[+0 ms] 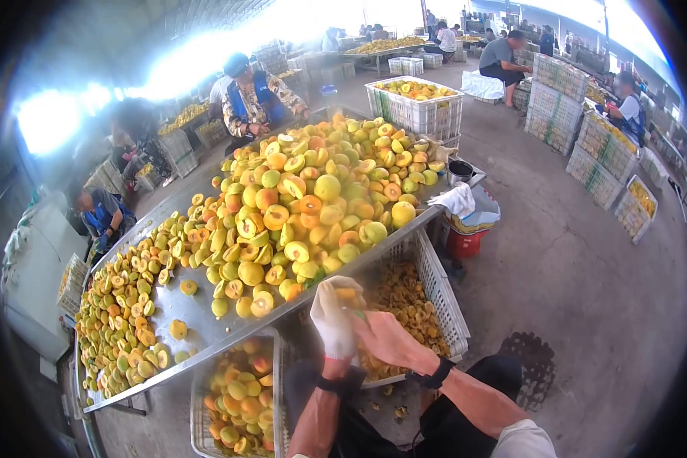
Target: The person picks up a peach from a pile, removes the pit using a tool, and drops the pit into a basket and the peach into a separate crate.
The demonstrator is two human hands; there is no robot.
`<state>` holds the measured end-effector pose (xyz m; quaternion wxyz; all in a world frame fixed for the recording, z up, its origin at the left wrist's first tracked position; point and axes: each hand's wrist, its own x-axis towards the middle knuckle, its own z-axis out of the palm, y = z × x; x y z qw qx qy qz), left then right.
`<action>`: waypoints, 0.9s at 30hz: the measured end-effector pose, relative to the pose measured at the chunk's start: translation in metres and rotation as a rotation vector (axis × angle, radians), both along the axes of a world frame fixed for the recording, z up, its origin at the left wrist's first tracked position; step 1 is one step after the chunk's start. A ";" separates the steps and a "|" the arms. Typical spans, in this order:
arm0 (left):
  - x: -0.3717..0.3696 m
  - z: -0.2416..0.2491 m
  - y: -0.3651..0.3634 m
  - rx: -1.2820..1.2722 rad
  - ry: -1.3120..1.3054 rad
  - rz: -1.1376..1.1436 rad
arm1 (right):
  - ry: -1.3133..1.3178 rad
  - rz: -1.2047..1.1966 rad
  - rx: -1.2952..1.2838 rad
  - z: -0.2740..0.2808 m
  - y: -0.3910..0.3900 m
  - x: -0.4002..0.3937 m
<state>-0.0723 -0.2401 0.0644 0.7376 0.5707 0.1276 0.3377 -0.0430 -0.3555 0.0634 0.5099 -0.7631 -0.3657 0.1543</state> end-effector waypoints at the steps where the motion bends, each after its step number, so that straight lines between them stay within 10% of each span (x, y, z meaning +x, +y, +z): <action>1: 0.000 0.001 -0.001 0.002 -0.001 -0.002 | -0.062 0.030 0.032 -0.003 -0.001 0.002; 12: -0.003 0.005 -0.002 -0.032 -0.004 -0.157 | -0.054 0.073 0.184 -0.017 -0.007 0.007; 14: 0.003 -0.008 0.009 -0.259 -0.068 -0.316 | 0.986 0.228 0.081 0.003 -0.014 0.011; 18: 0.008 -0.011 0.016 -0.828 -0.065 -0.461 | 1.069 0.232 0.084 0.016 -0.015 0.007; 23: 0.008 -0.004 0.020 -0.517 -0.051 -0.091 | 0.961 0.221 0.321 0.001 -0.022 0.004; 26: -0.014 0.016 0.045 0.087 0.004 0.251 | -0.075 -0.041 0.103 -0.004 -0.029 0.015; 27: -0.024 0.025 0.056 0.137 -0.021 0.297 | -0.067 -0.034 0.108 -0.008 -0.034 0.017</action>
